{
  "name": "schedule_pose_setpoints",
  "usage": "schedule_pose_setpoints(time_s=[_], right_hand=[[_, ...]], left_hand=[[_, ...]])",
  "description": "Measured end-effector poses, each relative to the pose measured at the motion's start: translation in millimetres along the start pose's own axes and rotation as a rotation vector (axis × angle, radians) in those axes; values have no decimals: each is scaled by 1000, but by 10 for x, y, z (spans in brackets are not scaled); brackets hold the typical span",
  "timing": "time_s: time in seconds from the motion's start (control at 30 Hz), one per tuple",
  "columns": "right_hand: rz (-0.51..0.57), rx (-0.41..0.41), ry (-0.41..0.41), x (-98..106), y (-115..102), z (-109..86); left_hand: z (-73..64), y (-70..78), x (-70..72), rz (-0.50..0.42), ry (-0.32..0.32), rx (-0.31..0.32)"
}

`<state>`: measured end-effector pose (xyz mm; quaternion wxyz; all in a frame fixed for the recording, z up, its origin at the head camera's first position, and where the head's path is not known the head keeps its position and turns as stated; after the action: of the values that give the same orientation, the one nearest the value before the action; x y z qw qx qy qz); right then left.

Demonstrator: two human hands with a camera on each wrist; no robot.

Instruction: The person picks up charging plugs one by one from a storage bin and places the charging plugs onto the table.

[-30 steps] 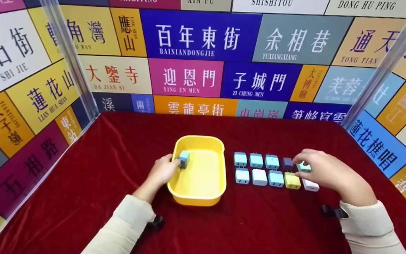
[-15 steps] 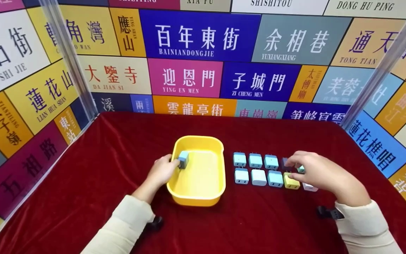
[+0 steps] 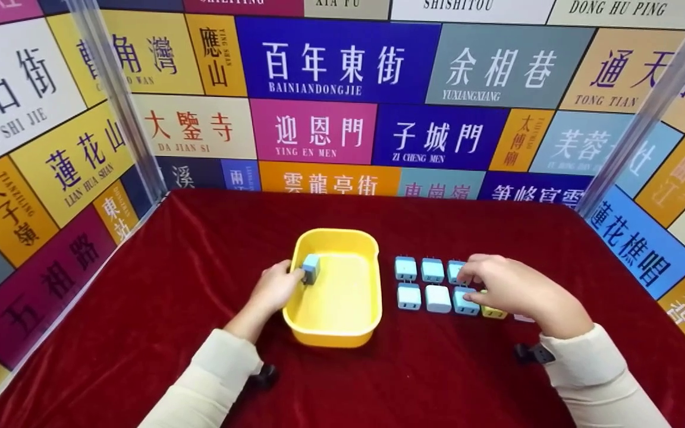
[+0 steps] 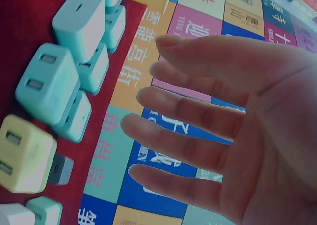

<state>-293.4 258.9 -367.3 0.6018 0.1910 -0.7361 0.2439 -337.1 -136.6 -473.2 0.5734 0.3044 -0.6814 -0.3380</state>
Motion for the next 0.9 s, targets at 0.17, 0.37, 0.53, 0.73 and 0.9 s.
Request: schedule_pose_setpoints(time_s=[0.17,0.37,0.53,0.73,0.9], right_hand=[[-1,26,11,29,-117,91],[-15,68,38,51,-294,281],[-9,109,59,73,-460,512],[19,156,55,101,-700,786],[-25,203,59,85,-930,1053]], left_hand=[[-3,-7,-5,-6,-2,-4],[2,-10,-6,-21,1,-6],[-13,0,1,-28,0,-9],[-10,-7,-1,-19,4,-9],[-8,-16,10,-6,1,-12]])
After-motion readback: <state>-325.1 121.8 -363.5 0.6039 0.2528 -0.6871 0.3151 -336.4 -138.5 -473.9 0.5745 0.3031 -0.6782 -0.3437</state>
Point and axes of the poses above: each hand's wrist, its own z-axis towards the middle knuckle, its own x-axis out of the back of the hand, y = z × x, the point moved 4 cm from there along z, towards the middle knuckle, and after that the axes turned 11 degrees about -y, right-handed, at the moved point
